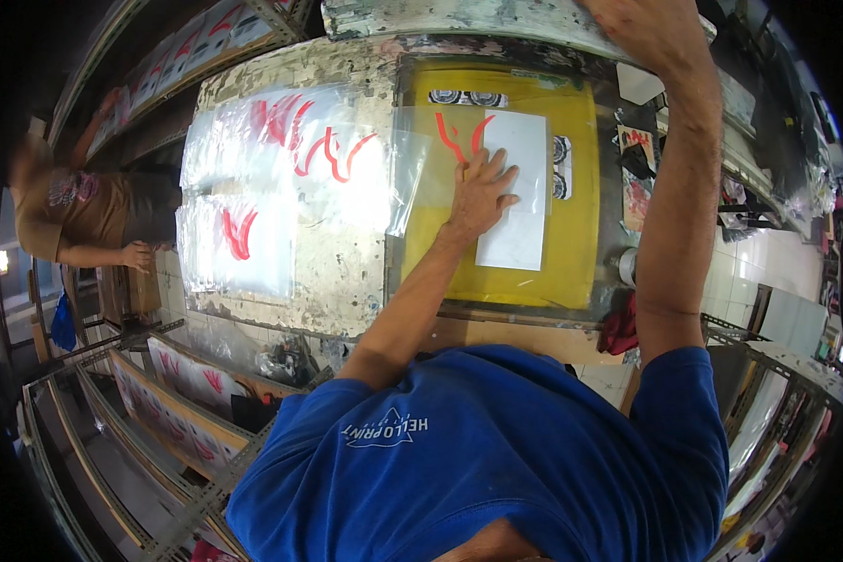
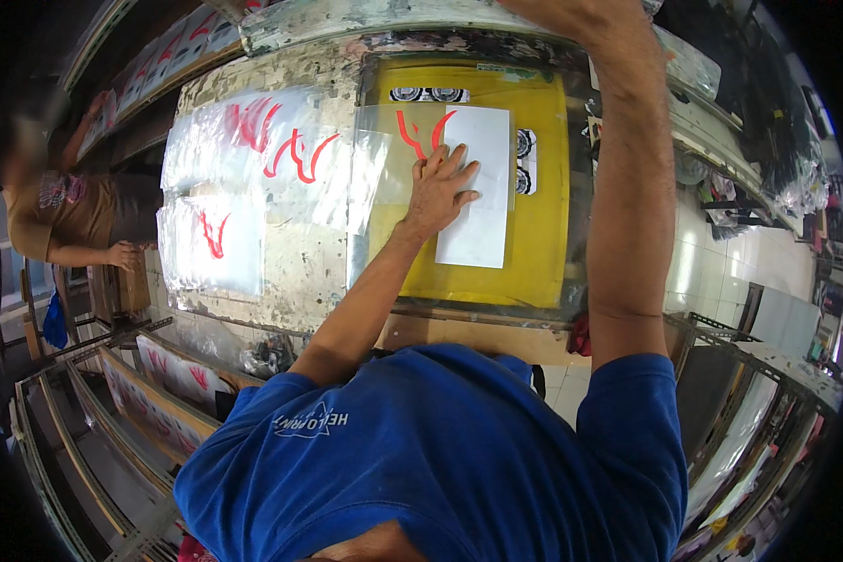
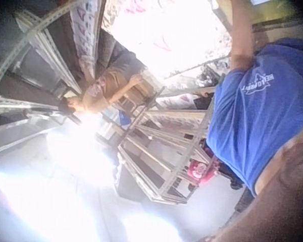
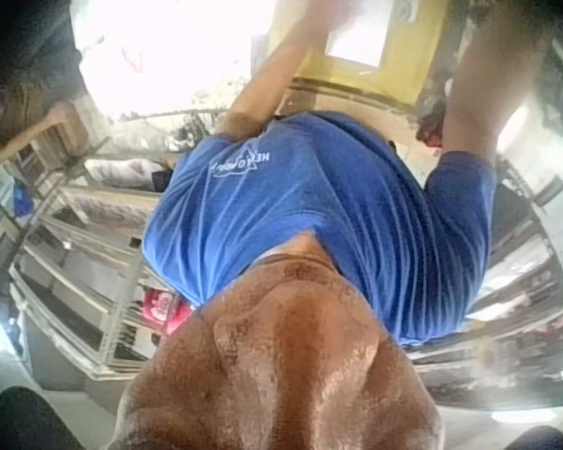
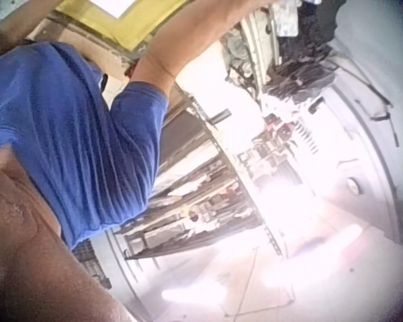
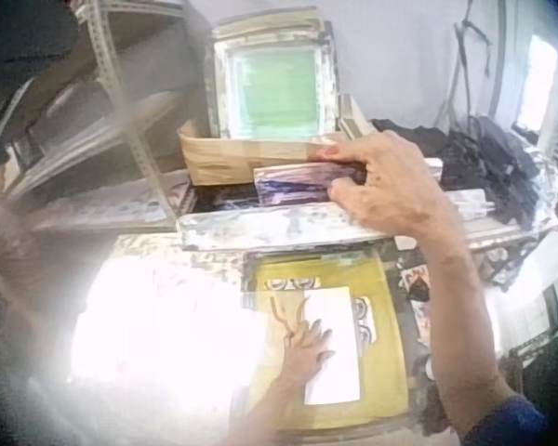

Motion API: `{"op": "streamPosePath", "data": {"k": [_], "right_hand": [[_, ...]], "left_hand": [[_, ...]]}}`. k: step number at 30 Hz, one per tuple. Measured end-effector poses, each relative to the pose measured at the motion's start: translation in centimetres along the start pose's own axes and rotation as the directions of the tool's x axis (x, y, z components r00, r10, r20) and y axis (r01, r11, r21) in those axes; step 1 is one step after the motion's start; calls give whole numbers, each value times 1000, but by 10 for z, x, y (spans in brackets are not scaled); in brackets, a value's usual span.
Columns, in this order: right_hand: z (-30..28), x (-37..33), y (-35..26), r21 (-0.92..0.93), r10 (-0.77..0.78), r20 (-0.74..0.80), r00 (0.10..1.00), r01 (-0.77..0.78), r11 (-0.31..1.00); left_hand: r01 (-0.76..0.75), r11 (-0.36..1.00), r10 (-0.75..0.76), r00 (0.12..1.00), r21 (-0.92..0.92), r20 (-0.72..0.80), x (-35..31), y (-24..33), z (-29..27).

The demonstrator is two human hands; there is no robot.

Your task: The person performs silk screen printing on plastic sheets, applying red ink through a screen with a squeegee and setting the printed sheets aside.

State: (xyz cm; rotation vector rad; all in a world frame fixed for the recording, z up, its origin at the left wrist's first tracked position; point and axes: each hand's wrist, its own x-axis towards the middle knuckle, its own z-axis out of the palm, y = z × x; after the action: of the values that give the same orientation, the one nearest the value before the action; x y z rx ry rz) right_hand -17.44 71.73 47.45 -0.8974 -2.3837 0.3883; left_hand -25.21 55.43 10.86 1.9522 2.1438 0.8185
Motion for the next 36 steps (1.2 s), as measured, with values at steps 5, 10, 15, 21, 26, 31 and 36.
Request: {"op": "streamPosePath", "data": {"k": [5, 10, 15, 21, 26, 31, 36], "right_hand": [[7, 5, 16, 5, -118, -38, 992, 118, 993], [8, 6, 17, 5, -119, -40, 992, 119, 993], [10, -8, 3, -35, -197, -167, 966, 194, 980], [9, 4, 14, 48, -134, -67, 989, 137, 989], [5, -19, 3, -110, -264, -169, 950, 248, 963], [40, -73, -1, -29, -269, -174, 947, 268, 963], [88, -161, 30, -27, -231, 6, 973, 231, 972]], "left_hand": [[-27, 999, 27, 999, 16, -19, 6, -1, 4], [-50, 998, 51, 998, 25, -30, 7, -1, 5], [-58, 997, 60, 997, 49, -42, 7, -3, 7], [-58, 998, 60, 998, 40, -35, 8, -1, 6], [15, 992, -46, 968, -127, -248, 20, 18, -31], [-360, 431, -506, 663, -828, -552, 4, 34, -113], [132, 318, -688, 714, -939, -133, -76, 30, -132]]}}
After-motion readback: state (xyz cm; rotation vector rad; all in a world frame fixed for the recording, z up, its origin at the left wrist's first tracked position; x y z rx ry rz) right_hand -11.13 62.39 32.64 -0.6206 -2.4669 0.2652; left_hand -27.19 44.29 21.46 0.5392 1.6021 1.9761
